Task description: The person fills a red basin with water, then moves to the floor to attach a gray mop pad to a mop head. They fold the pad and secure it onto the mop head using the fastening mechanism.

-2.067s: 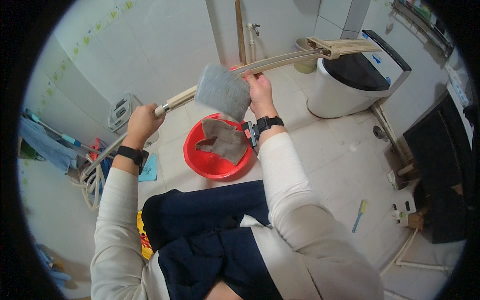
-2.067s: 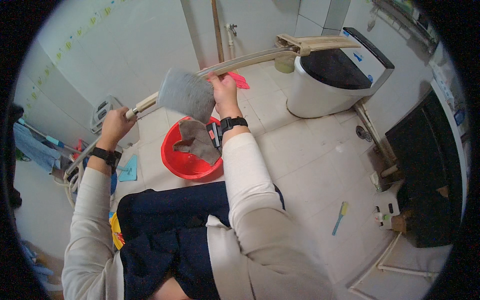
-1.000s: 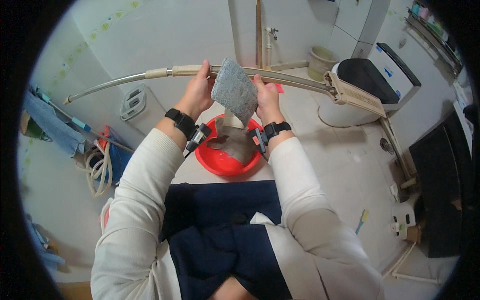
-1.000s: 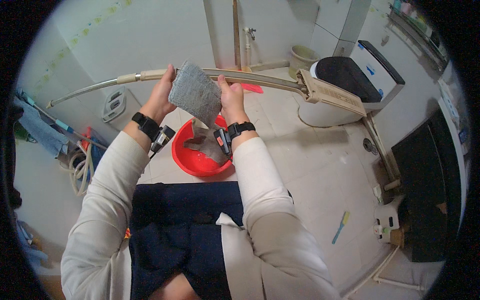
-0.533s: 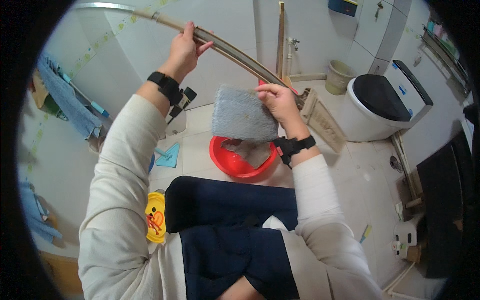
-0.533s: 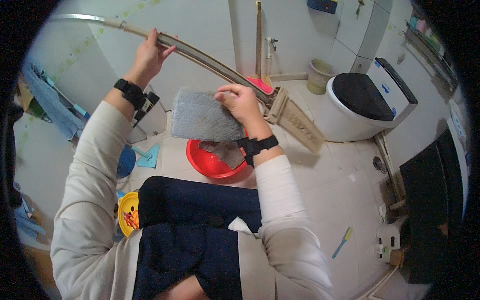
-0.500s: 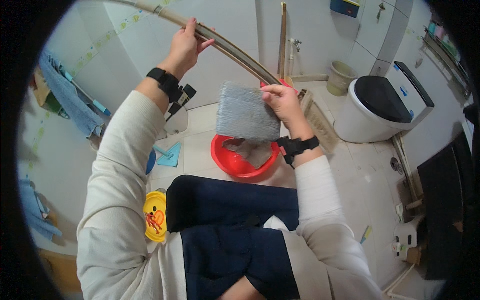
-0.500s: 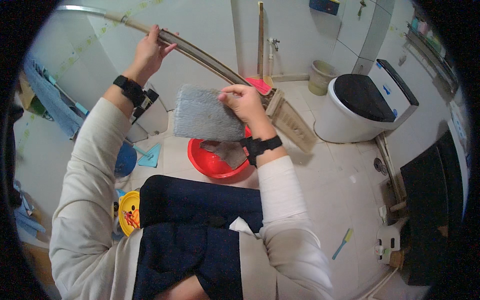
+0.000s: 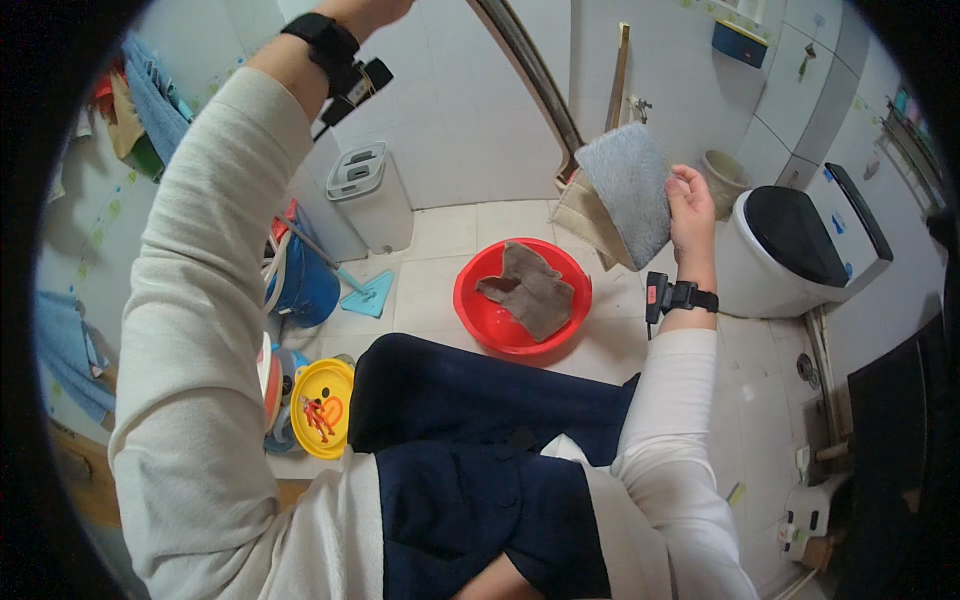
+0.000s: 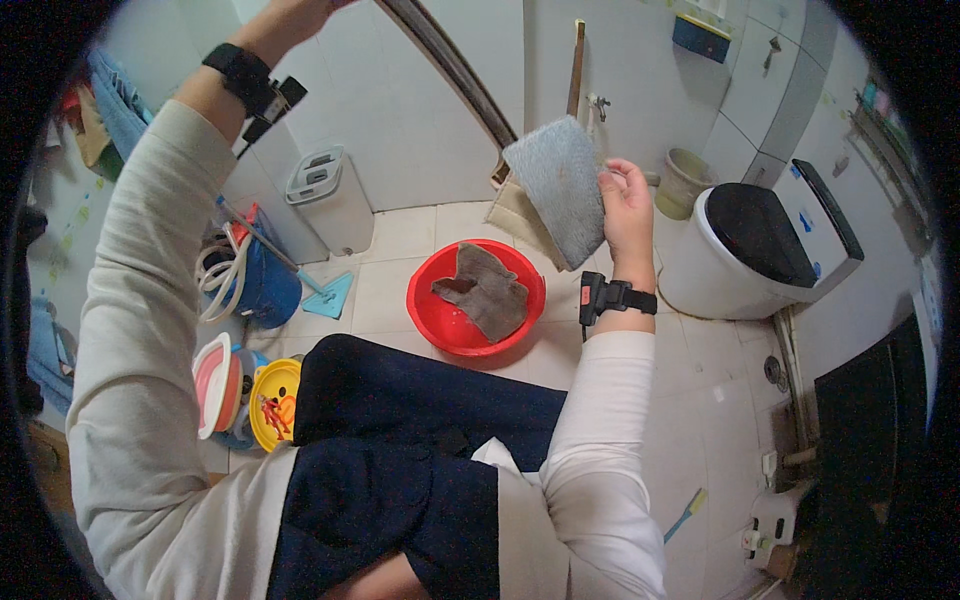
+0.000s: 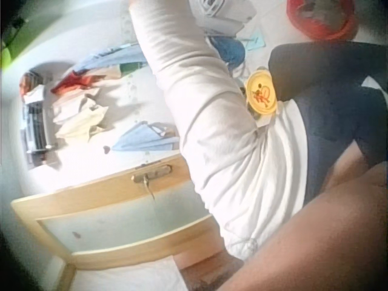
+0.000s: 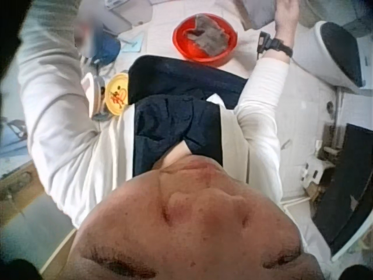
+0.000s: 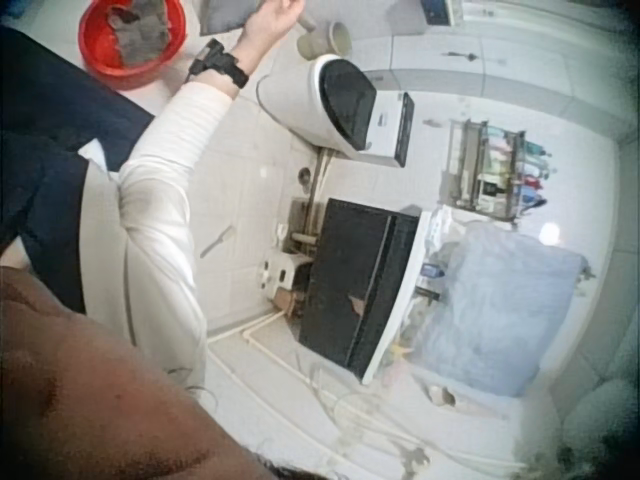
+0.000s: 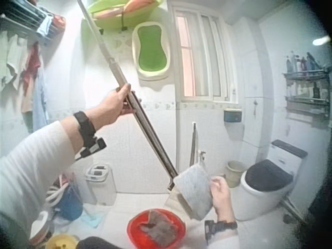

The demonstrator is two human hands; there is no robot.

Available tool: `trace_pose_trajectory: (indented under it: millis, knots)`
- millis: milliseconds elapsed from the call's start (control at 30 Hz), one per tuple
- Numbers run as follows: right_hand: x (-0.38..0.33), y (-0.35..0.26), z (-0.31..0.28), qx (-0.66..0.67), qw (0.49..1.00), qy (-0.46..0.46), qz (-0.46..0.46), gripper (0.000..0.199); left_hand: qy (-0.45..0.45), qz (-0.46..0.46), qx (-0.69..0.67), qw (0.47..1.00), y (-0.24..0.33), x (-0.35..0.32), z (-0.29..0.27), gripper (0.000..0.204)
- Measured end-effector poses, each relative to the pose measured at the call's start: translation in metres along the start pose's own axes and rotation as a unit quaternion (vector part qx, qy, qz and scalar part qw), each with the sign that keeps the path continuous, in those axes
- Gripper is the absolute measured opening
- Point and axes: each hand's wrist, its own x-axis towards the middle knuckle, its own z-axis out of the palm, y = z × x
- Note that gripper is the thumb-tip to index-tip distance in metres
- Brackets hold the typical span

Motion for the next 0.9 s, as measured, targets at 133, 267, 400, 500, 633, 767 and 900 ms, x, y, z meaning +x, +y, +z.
trace_pose_trajectory:
  millis: [133, 267, 400, 500, 633, 767, 900]
  knots:
    - [-0.006, -0.002, -0.012, 0.027, 0.999, -0.033, -0.004, 0.032, -0.035, 0.058, -0.014, 0.998, 0.04, 0.008, -0.02, 0.038]
    - [0.003, 0.006, -0.045, -0.2, 0.974, 0.106, -0.009, 0.03, -0.012, 0.08, -0.012, 0.997, 0.065, 0.013, -0.033, 0.037]
    - [0.007, 0.021, -0.063, -0.138, 0.972, 0.16, -0.101, 0.022, -0.007, 0.077, -0.004, 0.997, 0.071, 0.011, -0.032, 0.037]
    - [0.008, 0.035, -0.039, -0.208, 0.975, 0.054, -0.057, 0.021, -0.016, 0.068, 0.009, 0.997, 0.068, 0.008, -0.027, 0.037]
    - [-0.001, 0.046, 0.016, -0.054, 0.996, -0.067, -0.02, 0.042, -0.064, 0.055, 0.004, 0.996, 0.066, -0.002, -0.029, 0.041]
    - [-0.002, 0.047, 0.045, -0.055, 0.997, -0.023, -0.055, 0.051, -0.146, 0.064, -0.006, 0.987, 0.067, -0.006, -0.024, 0.045]
    - [-0.005, 0.049, 0.048, 0.006, 0.999, -0.04, 0.033, 0.046, -0.157, 0.073, -0.009, 0.985, 0.066, -0.005, -0.015, 0.047]
